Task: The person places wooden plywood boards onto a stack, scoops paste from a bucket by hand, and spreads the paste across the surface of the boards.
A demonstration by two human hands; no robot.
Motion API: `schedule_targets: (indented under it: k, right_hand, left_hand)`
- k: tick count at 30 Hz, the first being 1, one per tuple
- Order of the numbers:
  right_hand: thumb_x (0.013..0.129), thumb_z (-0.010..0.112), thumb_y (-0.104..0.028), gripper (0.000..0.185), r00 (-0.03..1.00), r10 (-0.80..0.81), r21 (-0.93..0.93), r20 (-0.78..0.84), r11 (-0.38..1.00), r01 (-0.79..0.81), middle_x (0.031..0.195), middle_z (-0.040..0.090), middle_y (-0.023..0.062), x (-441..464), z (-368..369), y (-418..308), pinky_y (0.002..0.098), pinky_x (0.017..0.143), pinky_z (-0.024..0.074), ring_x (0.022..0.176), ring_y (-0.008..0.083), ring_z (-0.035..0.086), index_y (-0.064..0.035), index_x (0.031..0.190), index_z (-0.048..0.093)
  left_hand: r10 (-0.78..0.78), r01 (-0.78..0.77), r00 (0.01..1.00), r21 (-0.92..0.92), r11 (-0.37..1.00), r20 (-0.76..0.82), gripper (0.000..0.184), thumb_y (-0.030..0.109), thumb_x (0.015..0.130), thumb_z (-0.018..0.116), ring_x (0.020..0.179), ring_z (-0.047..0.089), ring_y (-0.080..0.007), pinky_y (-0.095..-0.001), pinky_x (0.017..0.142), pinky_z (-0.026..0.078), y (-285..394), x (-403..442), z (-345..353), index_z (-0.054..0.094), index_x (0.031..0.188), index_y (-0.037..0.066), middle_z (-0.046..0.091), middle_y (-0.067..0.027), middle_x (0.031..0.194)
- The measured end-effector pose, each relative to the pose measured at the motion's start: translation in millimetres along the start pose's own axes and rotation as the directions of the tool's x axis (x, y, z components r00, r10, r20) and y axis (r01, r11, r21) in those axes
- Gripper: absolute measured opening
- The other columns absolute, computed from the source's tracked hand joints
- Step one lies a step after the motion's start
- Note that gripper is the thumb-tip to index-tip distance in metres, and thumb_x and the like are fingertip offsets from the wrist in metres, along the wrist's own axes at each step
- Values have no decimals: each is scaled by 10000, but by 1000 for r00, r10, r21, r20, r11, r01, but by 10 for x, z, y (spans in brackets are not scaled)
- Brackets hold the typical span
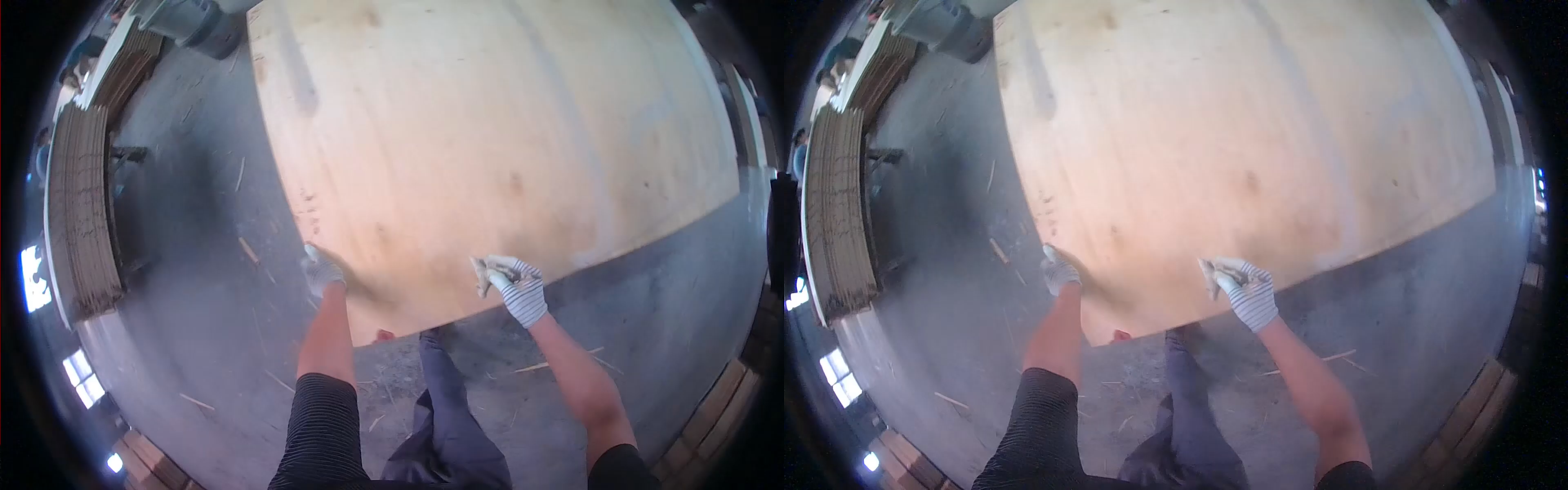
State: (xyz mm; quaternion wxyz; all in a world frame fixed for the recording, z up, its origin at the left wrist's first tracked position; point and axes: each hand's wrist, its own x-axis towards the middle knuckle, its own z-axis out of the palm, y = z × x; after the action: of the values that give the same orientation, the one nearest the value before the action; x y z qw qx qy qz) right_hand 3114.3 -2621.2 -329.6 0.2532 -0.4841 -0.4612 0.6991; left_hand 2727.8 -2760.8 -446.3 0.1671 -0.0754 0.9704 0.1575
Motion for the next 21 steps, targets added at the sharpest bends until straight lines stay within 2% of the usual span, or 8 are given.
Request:
schedule_targets:
  k: [5,9,11,12,13,15,18,21]
  right_hand:
    - [1026,717,-76,287,994,-106,-221,27,969,110,1123,798,144,1382,1289,-642,386,855,652,968,206,770,27,1294,732]
    - [1033,719,-156,375,937,-79,247,339,969,-8,1182,791,140,2455,2242,-1323,455,926,640,1018,247,773,35,1355,708]
    - [1017,712,-126,353,945,-5,414,328,900,-139,1170,796,137,3096,2761,-1332,427,905,645,1014,259,778,50,1323,728]
    - [1010,710,-135,318,961,-97,-3,258,995,101,1133,804,129,3528,3133,-1060,406,910,639,1002,250,782,30,1277,756]
    - [1003,707,-145,287,948,-216,-425,234,854,300,1097,812,120,4003,3297,-798,385,914,633,990,242,785,10,1231,784]
    - [953,723,-118,235,814,-375,-741,445,356,569,1083,824,120,4626,3683,-746,354,897,626,985,236,793,-36,1152,817]
    - [964,724,-13,206,886,66,-784,459,499,369,1077,818,119,4208,4089,-815,304,888,621,1007,196,764,26,1156,785]
    - [939,740,-109,222,665,-115,-635,738,213,742,1096,820,130,3623,3619,-332,358,843,630,939,249,791,-61,1144,810]
  left_hand:
    - [64,-70,992,50,996,111,943,734,1099,202,1127,712,-466,-532,1000,525,100,149,5,746,1238,-24,775,-262,1140]
    - [18,-7,980,-56,998,200,854,673,1118,200,1044,726,-455,-532,923,556,209,231,66,751,1176,23,786,-224,1044]
    - [2,22,971,-98,995,239,835,659,1121,203,1031,726,-451,-535,918,554,269,234,-38,752,1140,31,782,-216,1031]
    - [1,33,967,-126,991,256,826,652,1122,204,1024,726,-449,-537,915,553,214,360,-116,753,1122,36,781,-213,1024]
    - [-1,35,961,-117,993,276,808,638,1127,213,1038,724,-449,-531,929,552,190,385,-107,753,1137,36,783,-209,1047]
    - [5,22,949,-84,996,315,774,610,1138,232,1066,720,-447,-518,955,551,30,540,-196,752,1169,37,787,-202,1092]
    - [78,-56,966,-97,994,247,649,523,1150,313,1086,701,-428,-519,962,540,-108,583,-71,735,1073,35,752,-203,1112]
    - [133,-98,961,-152,984,242,591,473,1153,340,1127,687,-431,-525,986,531,-154,576,-93,721,1099,25,735,-214,1153]
